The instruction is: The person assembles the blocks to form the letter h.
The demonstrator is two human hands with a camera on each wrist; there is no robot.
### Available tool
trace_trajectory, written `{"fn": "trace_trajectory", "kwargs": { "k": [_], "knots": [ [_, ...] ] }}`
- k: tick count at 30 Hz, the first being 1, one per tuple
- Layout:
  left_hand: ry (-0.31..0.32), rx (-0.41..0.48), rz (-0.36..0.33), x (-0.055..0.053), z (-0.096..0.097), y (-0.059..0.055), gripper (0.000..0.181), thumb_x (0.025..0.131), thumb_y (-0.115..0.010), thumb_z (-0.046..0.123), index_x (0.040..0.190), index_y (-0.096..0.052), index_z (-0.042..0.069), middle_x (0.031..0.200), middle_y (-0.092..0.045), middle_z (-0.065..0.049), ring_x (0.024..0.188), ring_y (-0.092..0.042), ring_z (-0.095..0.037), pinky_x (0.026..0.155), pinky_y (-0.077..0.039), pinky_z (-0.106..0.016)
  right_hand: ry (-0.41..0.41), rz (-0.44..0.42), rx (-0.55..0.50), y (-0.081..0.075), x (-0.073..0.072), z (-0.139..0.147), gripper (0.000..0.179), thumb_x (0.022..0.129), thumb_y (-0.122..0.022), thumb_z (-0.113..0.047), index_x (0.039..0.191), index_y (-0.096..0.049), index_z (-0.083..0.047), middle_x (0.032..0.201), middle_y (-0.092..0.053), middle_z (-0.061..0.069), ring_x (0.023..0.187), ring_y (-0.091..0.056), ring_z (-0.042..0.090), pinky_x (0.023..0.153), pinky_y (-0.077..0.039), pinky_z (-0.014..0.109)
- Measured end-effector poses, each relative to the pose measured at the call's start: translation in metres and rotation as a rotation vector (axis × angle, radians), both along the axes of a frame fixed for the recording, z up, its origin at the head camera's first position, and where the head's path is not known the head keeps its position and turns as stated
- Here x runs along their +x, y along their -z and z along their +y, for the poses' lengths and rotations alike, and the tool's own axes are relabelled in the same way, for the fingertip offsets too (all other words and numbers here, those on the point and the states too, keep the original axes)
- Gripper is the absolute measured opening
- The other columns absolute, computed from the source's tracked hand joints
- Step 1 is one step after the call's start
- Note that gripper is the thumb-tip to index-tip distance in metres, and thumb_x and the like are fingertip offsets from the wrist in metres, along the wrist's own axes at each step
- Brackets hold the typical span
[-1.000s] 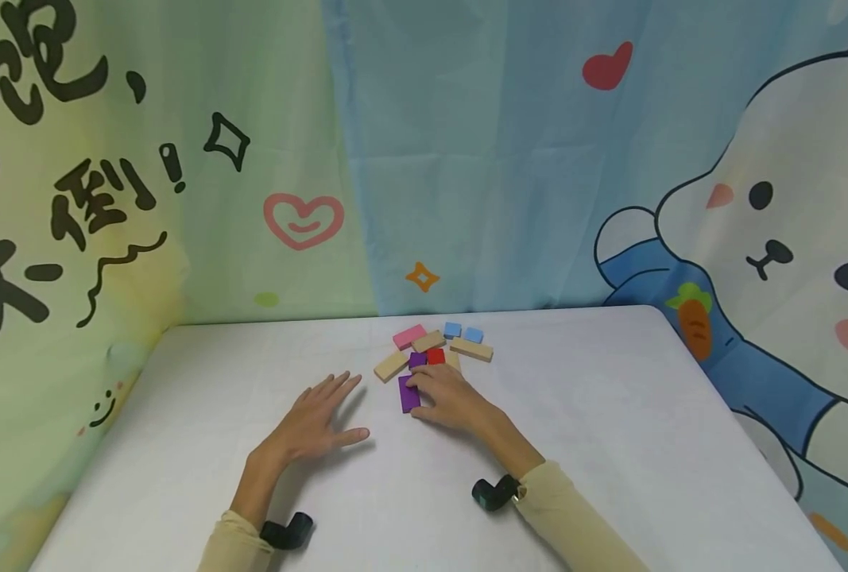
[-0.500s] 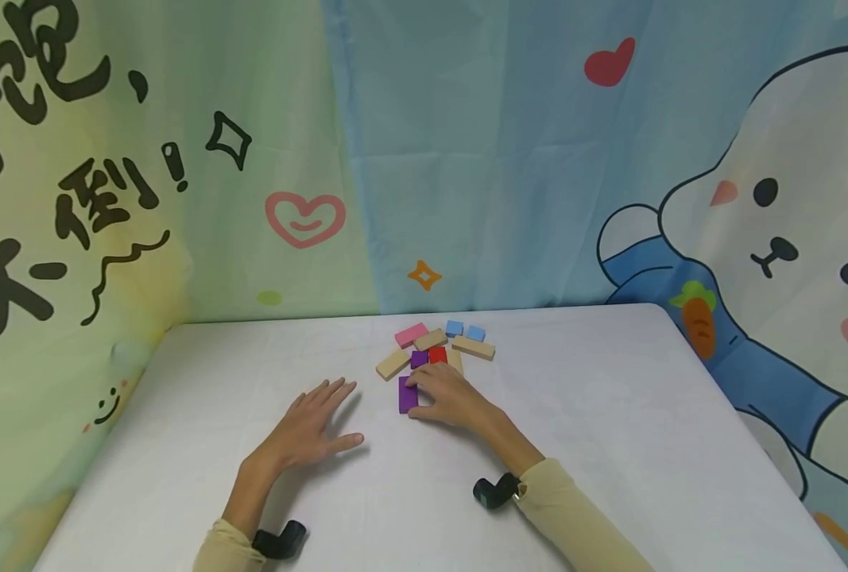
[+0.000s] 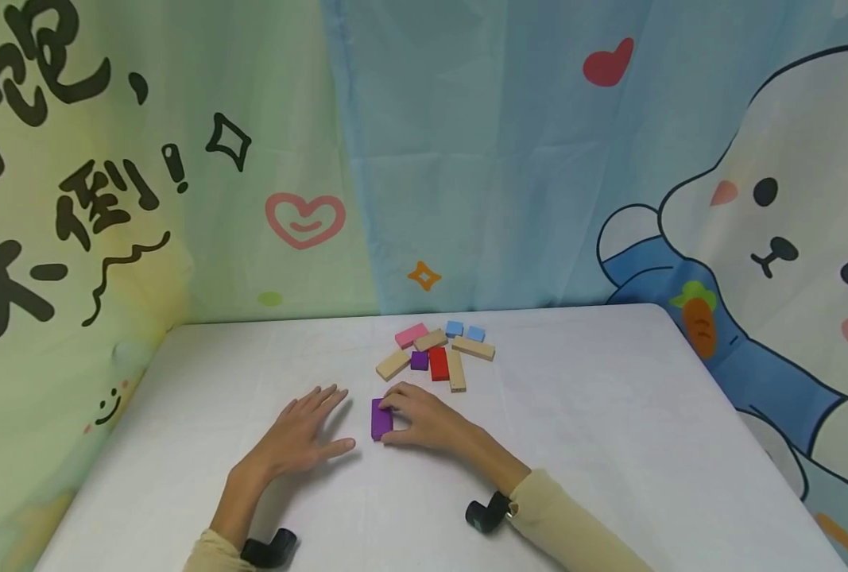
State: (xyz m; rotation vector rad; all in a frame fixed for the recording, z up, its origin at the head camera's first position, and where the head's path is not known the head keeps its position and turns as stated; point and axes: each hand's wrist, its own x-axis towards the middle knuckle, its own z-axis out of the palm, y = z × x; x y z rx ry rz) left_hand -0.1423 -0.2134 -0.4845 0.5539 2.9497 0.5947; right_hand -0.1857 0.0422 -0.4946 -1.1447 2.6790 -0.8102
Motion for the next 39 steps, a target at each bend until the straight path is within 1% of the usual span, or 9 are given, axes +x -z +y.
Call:
{"fn": "trace_trajectory", "kwargs": {
  "k": [4,10,14,20,25,29,32,34,39],
  "knots": [
    [-0.012,0.014,0.010,0.002,-0.005,-0.001,0.080,0.085,-0.060,0.062,0.148,-0.040,0.017,0.154,-0.039,-0.013,0.143,-0.032,-0.041,0.111,-0.025,-0.067,-0.031,-0.019,0.014,-0.003,0.008,-0.012,0.052,0.085,-0.073,-0.040,0.128,-0.060,-0.016,0.125,-0.058,-0.001,0.116,-0.055,0.011,0.102,-0.047,0.029],
    [-0.015,0.031,0.022,0.004,-0.011,-0.003,0.079,0.085,-0.061,0.060,0.148,-0.041,0.016,0.153,-0.039,-0.014,0.142,-0.033,-0.042,0.112,-0.026,-0.064,-0.073,-0.022,0.038,-0.002,0.015,-0.034,0.069,0.085,-0.073,-0.042,0.140,-0.047,-0.011,0.130,-0.057,0.003,0.118,-0.054,0.012,0.102,-0.047,0.026],
    [-0.024,0.042,0.002,0.007,-0.015,-0.005,0.078,0.086,-0.061,0.060,0.147,-0.042,0.016,0.153,-0.039,-0.013,0.142,-0.033,-0.042,0.112,-0.027,-0.064,-0.074,-0.057,0.034,-0.004,0.020,-0.046,0.077,0.084,-0.074,-0.042,0.145,-0.041,-0.008,0.129,-0.057,0.005,0.115,-0.055,0.010,0.101,-0.047,0.024],
    [-0.030,0.049,-0.014,0.012,-0.024,-0.006,0.073,0.086,-0.062,0.057,0.144,-0.048,0.015,0.152,-0.042,-0.013,0.140,-0.036,-0.043,0.109,-0.030,-0.065,-0.067,-0.101,0.033,-0.007,0.027,-0.055,0.082,0.083,-0.075,-0.041,0.147,-0.037,-0.008,0.126,-0.057,0.004,0.113,-0.054,0.010,0.099,-0.048,0.024],
    [-0.027,0.056,-0.033,0.015,-0.029,-0.007,0.070,0.086,-0.063,0.058,0.140,-0.053,0.014,0.146,-0.049,-0.011,0.135,-0.043,-0.040,0.106,-0.035,-0.063,-0.075,-0.055,0.101,-0.006,0.031,-0.060,0.081,0.084,-0.074,-0.043,0.147,-0.037,-0.008,0.129,-0.055,0.004,0.113,-0.052,0.010,0.098,-0.047,0.021],
    [-0.028,0.078,-0.048,0.018,-0.032,-0.008,0.068,0.084,-0.065,0.057,0.136,-0.056,0.015,0.137,-0.058,-0.009,0.130,-0.051,-0.036,0.104,-0.041,-0.058,-0.082,0.006,0.158,-0.008,0.034,-0.061,0.084,0.083,-0.071,-0.050,0.148,-0.037,-0.009,0.132,-0.053,0.003,0.115,-0.052,0.011,0.099,-0.047,0.022],
    [-0.021,0.100,-0.050,0.021,-0.031,-0.007,0.066,0.083,-0.067,0.057,0.134,-0.058,0.016,0.131,-0.062,-0.005,0.127,-0.054,-0.032,0.103,-0.043,-0.055,-0.047,0.029,0.174,-0.010,0.031,-0.055,0.088,0.081,-0.071,-0.055,0.148,-0.036,-0.011,0.136,-0.052,0.002,0.122,-0.051,0.013,0.102,-0.047,0.027],
    [-0.006,0.108,-0.050,0.022,-0.031,-0.006,0.066,0.081,-0.069,0.058,0.133,-0.059,0.017,0.129,-0.063,-0.002,0.125,-0.056,-0.029,0.102,-0.045,-0.053,0.001,0.017,0.171,-0.012,0.026,-0.048,0.088,0.080,-0.071,-0.056,0.148,-0.036,-0.013,0.140,-0.050,0.003,0.128,-0.049,0.017,0.106,-0.045,0.032],
    [0.034,0.093,-0.045,0.025,-0.028,-0.004,0.069,0.077,-0.072,0.057,0.132,-0.060,0.017,0.125,-0.064,0.003,0.121,-0.057,-0.025,0.099,-0.048,-0.050,0.151,-0.099,0.112,-0.019,0.002,-0.026,0.086,0.081,-0.072,-0.052,0.149,-0.035,-0.015,0.149,-0.043,0.006,0.139,-0.041,0.022,0.110,-0.042,0.041]
  ]
}}
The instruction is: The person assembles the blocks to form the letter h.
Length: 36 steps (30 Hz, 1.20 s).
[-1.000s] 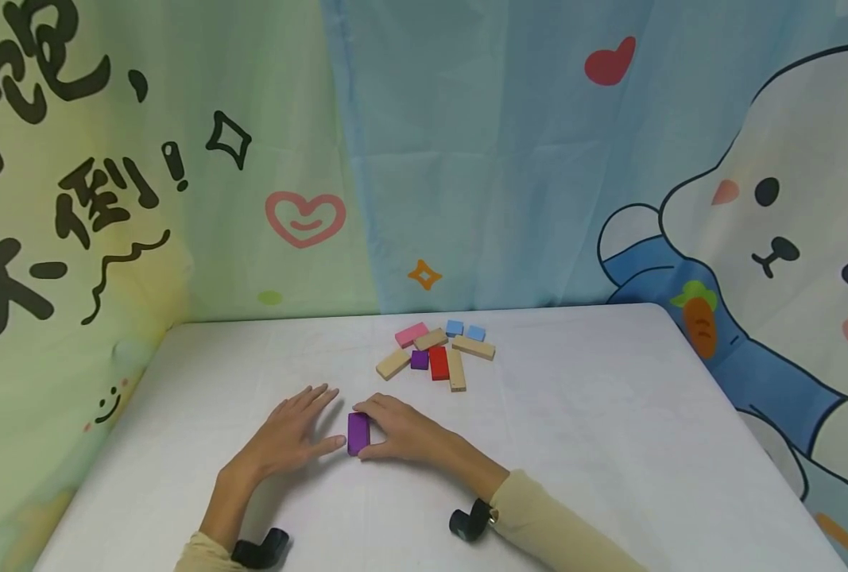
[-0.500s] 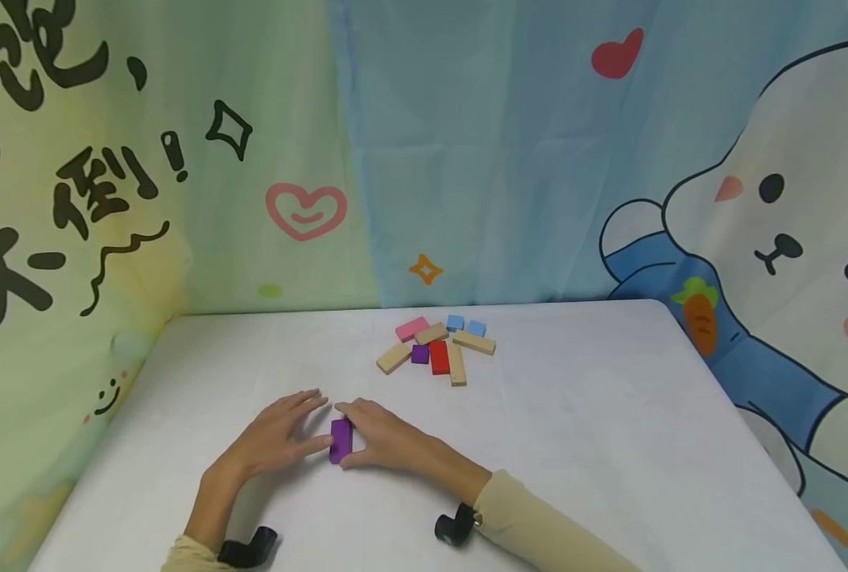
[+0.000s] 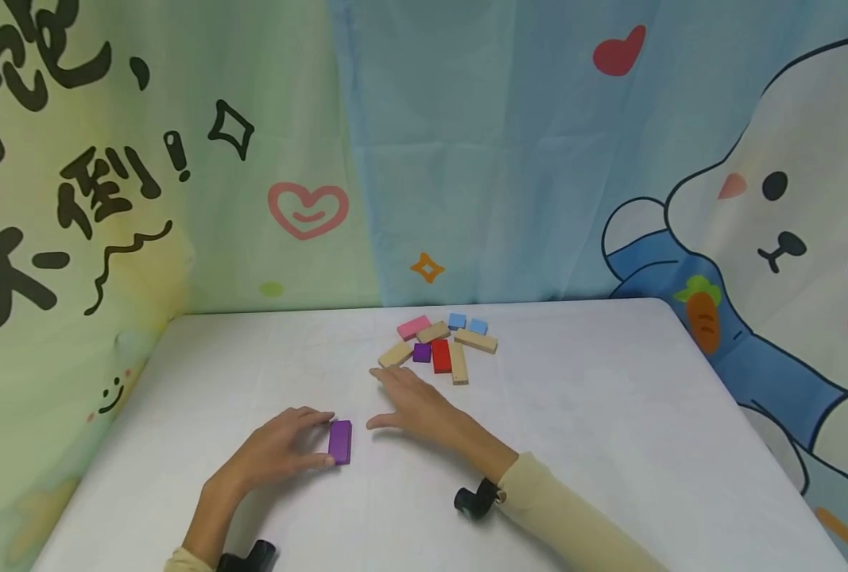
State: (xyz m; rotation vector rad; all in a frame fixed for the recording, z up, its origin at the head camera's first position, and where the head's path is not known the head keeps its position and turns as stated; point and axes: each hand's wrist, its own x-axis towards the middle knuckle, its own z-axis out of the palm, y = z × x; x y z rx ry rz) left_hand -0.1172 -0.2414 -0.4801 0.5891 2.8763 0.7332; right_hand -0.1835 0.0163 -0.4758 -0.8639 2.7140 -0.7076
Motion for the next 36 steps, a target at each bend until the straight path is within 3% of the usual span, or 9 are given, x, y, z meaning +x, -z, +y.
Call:
{"fn": "trace_trajectory", "kwargs": {
  "k": [8,12,15,19,29,36],
  "knots": [
    [0.029,-0.050,0.064,0.000,0.000,0.003,0.069,0.074,-0.076,0.055,0.130,-0.062,0.016,0.121,-0.064,0.005,0.116,-0.059,-0.020,0.096,-0.051,-0.044,0.179,-0.054,-0.109,-0.007,-0.035,0.024,0.080,0.083,-0.074,-0.044,0.146,-0.041,-0.006,0.150,-0.044,0.011,0.141,-0.038,0.029,0.113,-0.037,0.045],
    [0.038,-0.045,0.093,0.001,0.000,0.005,0.069,0.074,-0.077,0.053,0.130,-0.061,0.016,0.121,-0.064,0.005,0.115,-0.060,-0.021,0.095,-0.051,-0.044,0.208,-0.042,-0.139,-0.008,-0.045,0.033,0.075,0.082,-0.075,-0.042,0.139,-0.046,-0.005,0.141,-0.051,0.012,0.129,-0.049,0.028,0.107,-0.045,0.042],
    [0.036,-0.041,0.103,0.001,0.000,0.005,0.068,0.074,-0.077,0.053,0.130,-0.061,0.017,0.122,-0.063,0.004,0.116,-0.059,-0.021,0.095,-0.051,-0.044,0.214,-0.035,-0.142,-0.006,-0.052,0.039,0.070,0.082,-0.076,-0.041,0.135,-0.048,-0.004,0.129,-0.055,0.012,0.113,-0.053,0.024,0.095,-0.051,0.037],
    [0.044,-0.037,0.120,0.003,0.001,0.005,0.066,0.075,-0.076,0.053,0.128,-0.063,0.016,0.119,-0.064,0.004,0.112,-0.060,-0.021,0.091,-0.053,-0.044,0.214,-0.008,-0.114,-0.003,-0.059,0.042,0.067,0.082,-0.076,-0.041,0.132,-0.051,-0.005,0.121,-0.056,0.010,0.103,-0.051,0.021,0.083,-0.050,0.032],
    [0.077,-0.052,0.144,0.002,0.004,0.005,0.064,0.077,-0.075,0.052,0.127,-0.063,0.013,0.116,-0.064,0.004,0.109,-0.061,-0.019,0.090,-0.053,-0.040,0.168,0.073,-0.046,0.003,-0.064,0.032,0.064,0.082,-0.075,-0.042,0.131,-0.057,-0.005,0.129,-0.056,0.011,0.118,-0.052,0.026,0.100,-0.049,0.041],
    [0.078,-0.052,0.141,0.001,0.007,0.004,0.059,0.076,-0.078,0.046,0.124,-0.065,0.015,0.118,-0.063,0.004,0.112,-0.061,-0.020,0.092,-0.053,-0.041,0.181,0.220,0.072,0.009,-0.067,0.017,0.064,0.079,-0.076,-0.049,0.118,-0.061,-0.001,0.116,-0.060,0.012,0.113,-0.054,0.026,0.101,-0.046,0.041]
  ]
}}
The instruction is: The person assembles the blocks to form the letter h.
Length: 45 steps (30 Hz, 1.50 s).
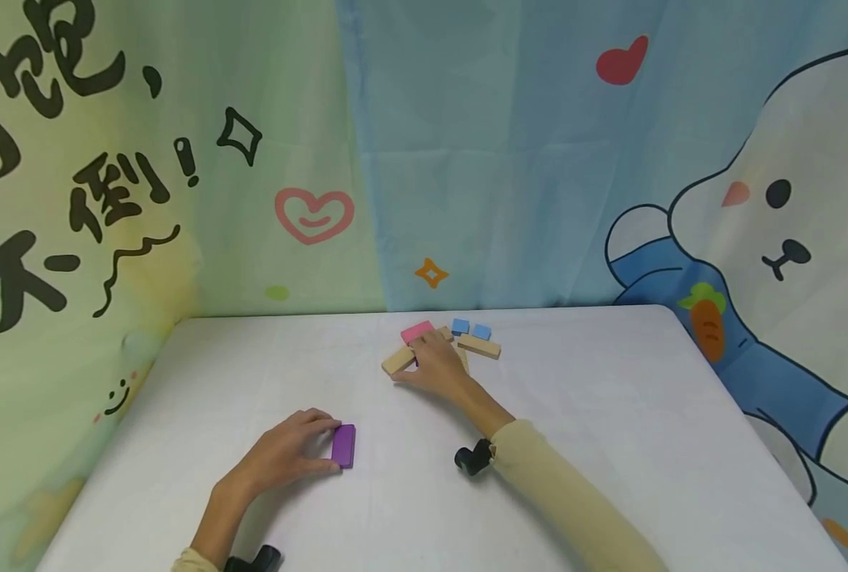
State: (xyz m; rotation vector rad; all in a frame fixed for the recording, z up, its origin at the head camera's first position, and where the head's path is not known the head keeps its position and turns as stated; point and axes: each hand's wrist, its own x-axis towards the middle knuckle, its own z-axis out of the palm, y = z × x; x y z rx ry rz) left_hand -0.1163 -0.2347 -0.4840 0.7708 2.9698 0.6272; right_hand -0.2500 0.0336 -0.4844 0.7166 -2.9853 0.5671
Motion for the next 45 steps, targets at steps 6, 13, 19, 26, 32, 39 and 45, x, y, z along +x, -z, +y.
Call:
{"fn": "trace_trajectory", "kwargs": {
  "k": [6,13,19,26,32,39,45],
  "knots": [
    [-0.024,-0.009,-0.028,0.000,0.001,0.000,0.061,0.076,-0.078,0.046,0.125,-0.064,0.014,0.120,-0.064,0.001,0.114,-0.061,-0.023,0.093,-0.052,-0.043,0.020,0.094,0.109,0.006,0.001,-0.008,0.065,0.080,-0.073,-0.054,0.115,-0.064,0.000,0.115,-0.060,0.013,0.112,-0.053,0.027,0.100,-0.045,0.040],
    [-0.028,-0.011,-0.044,-0.001,0.000,0.000,0.061,0.076,-0.077,0.048,0.125,-0.064,0.014,0.119,-0.064,0.003,0.112,-0.061,-0.020,0.091,-0.053,-0.041,0.006,0.127,0.187,0.004,0.002,-0.014,0.056,0.084,-0.070,-0.051,0.110,-0.066,-0.002,0.105,-0.061,0.010,0.101,-0.052,0.024,0.090,-0.046,0.036],
    [-0.026,0.004,-0.041,0.000,-0.002,0.001,0.061,0.076,-0.077,0.048,0.125,-0.064,0.014,0.119,-0.064,0.003,0.112,-0.062,-0.021,0.092,-0.053,-0.042,0.025,0.025,0.164,-0.001,0.002,-0.018,0.051,0.087,-0.068,-0.043,0.118,-0.062,-0.003,0.112,-0.060,0.012,0.104,-0.049,0.024,0.092,-0.043,0.037],
    [-0.026,0.016,-0.064,0.000,-0.002,0.002,0.064,0.077,-0.075,0.052,0.127,-0.063,0.014,0.121,-0.064,0.002,0.115,-0.061,-0.023,0.094,-0.052,-0.044,0.029,0.003,0.170,-0.001,0.005,-0.018,0.045,0.088,-0.066,-0.040,0.121,-0.064,-0.010,0.114,-0.059,0.011,0.106,-0.048,0.025,0.093,-0.042,0.037],
    [-0.026,0.011,-0.064,-0.001,-0.003,0.003,0.065,0.077,-0.075,0.053,0.128,-0.063,0.014,0.121,-0.064,0.002,0.115,-0.061,-0.023,0.093,-0.052,-0.044,0.000,-0.001,0.190,0.001,0.005,-0.017,0.053,0.090,-0.064,-0.045,0.131,-0.059,-0.011,0.121,-0.057,0.013,0.112,-0.046,0.027,0.100,-0.039,0.040],
    [-0.018,0.010,-0.056,-0.002,-0.004,0.003,0.065,0.077,-0.075,0.053,0.128,-0.063,0.013,0.121,-0.064,0.002,0.114,-0.062,-0.023,0.093,-0.052,-0.043,-0.038,0.110,0.132,0.010,0.006,-0.018,0.055,0.089,-0.065,-0.044,0.126,-0.062,-0.003,0.116,-0.060,0.012,0.108,-0.048,0.026,0.097,-0.041,0.040],
    [-0.009,0.008,-0.051,-0.002,-0.004,0.004,0.064,0.077,-0.075,0.052,0.127,-0.063,0.014,0.119,-0.065,0.002,0.112,-0.062,-0.021,0.092,-0.053,-0.042,-0.119,0.114,0.068,0.012,0.013,-0.024,0.059,0.088,-0.065,-0.046,0.127,-0.061,-0.003,0.115,-0.059,0.009,0.107,-0.050,0.021,0.094,-0.046,0.034]
  ]
}}
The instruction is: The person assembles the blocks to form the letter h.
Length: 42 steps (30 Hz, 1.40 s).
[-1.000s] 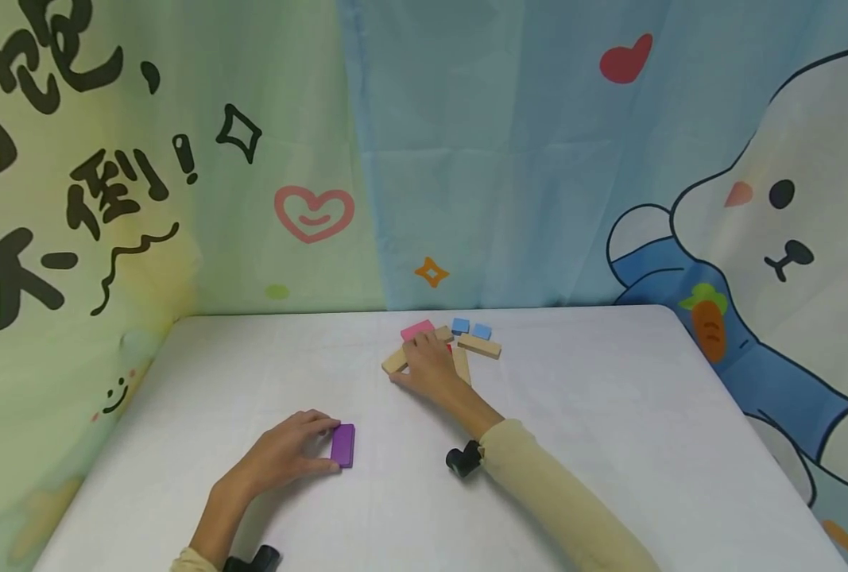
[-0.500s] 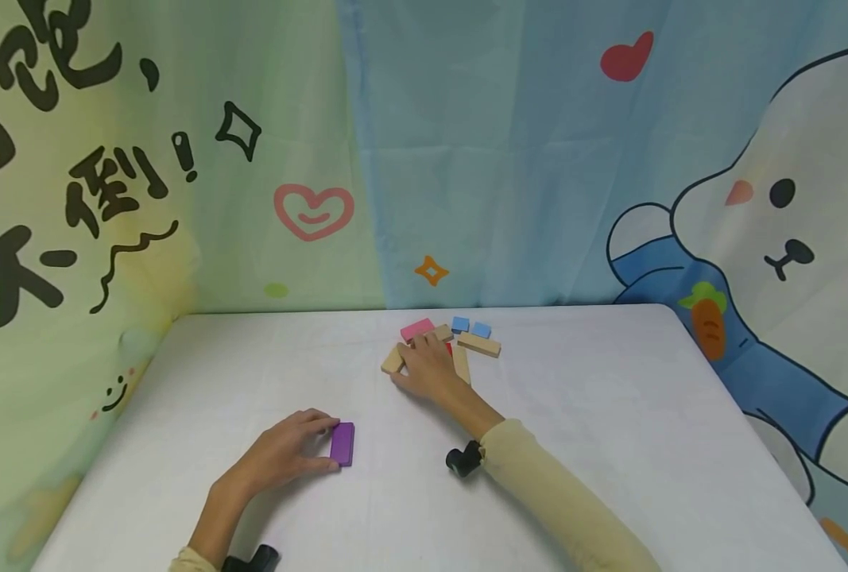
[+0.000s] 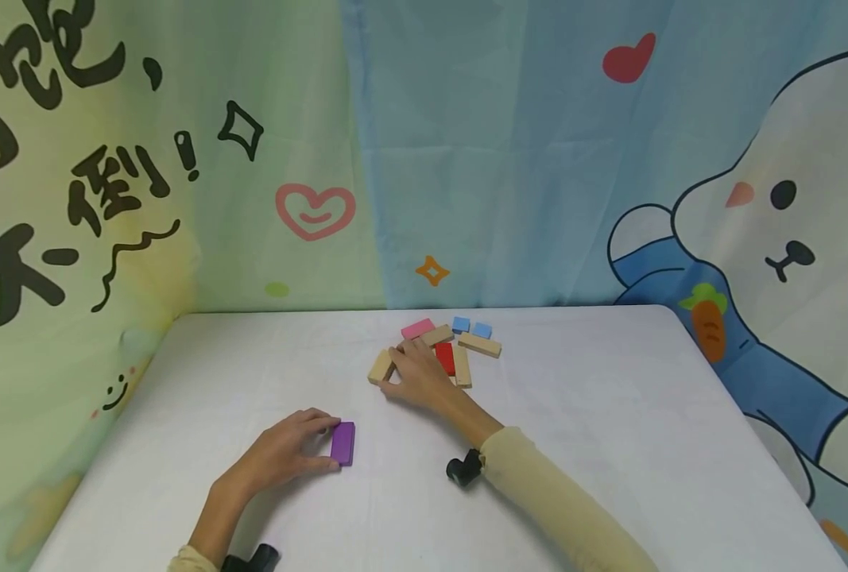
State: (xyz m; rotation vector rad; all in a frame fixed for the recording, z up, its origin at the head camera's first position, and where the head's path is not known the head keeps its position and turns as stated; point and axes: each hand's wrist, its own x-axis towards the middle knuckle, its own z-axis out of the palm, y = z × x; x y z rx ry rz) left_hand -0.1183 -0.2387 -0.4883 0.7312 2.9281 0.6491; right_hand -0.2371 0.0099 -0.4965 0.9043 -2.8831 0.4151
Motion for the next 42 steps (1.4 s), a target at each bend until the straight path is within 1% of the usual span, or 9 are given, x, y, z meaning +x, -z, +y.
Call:
{"fn": "trace_trajectory", "kwargs": {
  "k": [2,7,9,14,17,22,30,36,42],
  "knots": [
    [0.002,-0.002,-0.001,0.000,0.000,0.001,0.064,0.077,-0.074,0.052,0.127,-0.063,0.014,0.119,-0.065,0.002,0.112,-0.062,-0.021,0.092,-0.053,-0.042,-0.042,-0.057,-0.037,-0.001,0.003,-0.002,0.061,0.087,-0.065,-0.048,0.130,-0.060,-0.004,0.116,-0.059,0.008,0.106,-0.051,0.019,0.091,-0.048,0.031],
    [0.002,0.001,-0.006,-0.001,-0.001,0.002,0.064,0.078,-0.073,0.053,0.127,-0.063,0.014,0.119,-0.065,0.002,0.112,-0.062,-0.021,0.091,-0.053,-0.042,-0.114,-0.259,-0.180,-0.003,0.009,-0.007,0.068,0.084,-0.070,-0.049,0.133,-0.058,-0.003,0.113,-0.057,0.005,0.093,-0.053,0.011,0.078,-0.048,0.022],
    [0.000,0.002,-0.009,-0.001,-0.001,0.002,0.064,0.078,-0.073,0.054,0.127,-0.063,0.014,0.119,-0.064,0.003,0.111,-0.062,-0.021,0.091,-0.053,-0.042,-0.148,-0.293,-0.207,-0.002,0.009,-0.009,0.066,0.084,-0.072,-0.045,0.132,-0.058,-0.002,0.111,-0.057,0.004,0.090,-0.052,0.009,0.077,-0.046,0.019],
    [-0.010,-0.002,-0.025,0.000,-0.001,0.002,0.064,0.077,-0.074,0.053,0.127,-0.063,0.015,0.119,-0.064,0.004,0.112,-0.062,-0.020,0.091,-0.053,-0.042,-0.234,-0.321,-0.188,-0.002,0.012,-0.013,0.060,0.085,-0.073,-0.036,0.131,-0.057,-0.001,0.113,-0.057,0.006,0.092,-0.052,0.008,0.079,-0.046,0.017],
    [-0.010,-0.004,-0.029,0.000,-0.001,0.001,0.063,0.077,-0.075,0.051,0.127,-0.063,0.014,0.118,-0.064,0.003,0.111,-0.062,-0.020,0.091,-0.053,-0.042,-0.257,-0.338,-0.156,-0.002,0.015,-0.014,0.060,0.086,-0.072,-0.036,0.133,-0.056,-0.003,0.118,-0.056,0.005,0.095,-0.052,0.008,0.082,-0.046,0.017],
    [-0.009,0.013,-0.036,0.001,0.000,0.000,0.065,0.076,-0.077,0.047,0.128,-0.061,0.012,0.117,-0.064,0.003,0.110,-0.062,-0.019,0.091,-0.053,-0.042,-0.275,-0.331,-0.157,-0.002,0.019,-0.016,0.059,0.085,-0.073,-0.036,0.132,-0.056,-0.004,0.117,-0.055,0.004,0.097,-0.051,0.008,0.083,-0.046,0.018],
    [-0.024,0.037,-0.064,0.003,-0.001,0.000,0.075,0.076,-0.076,0.049,0.137,-0.052,0.012,0.115,-0.065,0.003,0.109,-0.062,-0.018,0.094,-0.051,-0.043,-0.288,-0.354,-0.175,0.000,0.022,-0.022,0.060,0.085,-0.074,-0.036,0.133,-0.055,-0.005,0.116,-0.054,0.003,0.095,-0.050,0.008,0.081,-0.045,0.016],
    [-0.030,0.040,-0.056,0.003,-0.001,-0.002,0.076,0.076,-0.076,0.049,0.138,-0.051,0.011,0.114,-0.065,0.003,0.109,-0.062,-0.019,0.093,-0.051,-0.043,-0.305,-0.397,-0.225,0.001,0.022,-0.025,0.062,0.085,-0.074,-0.035,0.134,-0.053,-0.005,0.116,-0.055,0.004,0.092,-0.053,0.008,0.078,-0.045,0.013],
    [-0.002,0.034,-0.020,0.002,0.001,-0.003,0.075,0.076,-0.078,0.045,0.138,-0.051,0.010,0.113,-0.065,0.003,0.108,-0.062,-0.018,0.092,-0.052,-0.041,-0.310,-0.423,-0.261,0.003,0.020,-0.025,0.061,0.085,-0.075,-0.031,0.134,-0.053,-0.003,0.114,-0.055,0.005,0.088,-0.053,0.006,0.077,-0.046,0.013]
  ]
}}
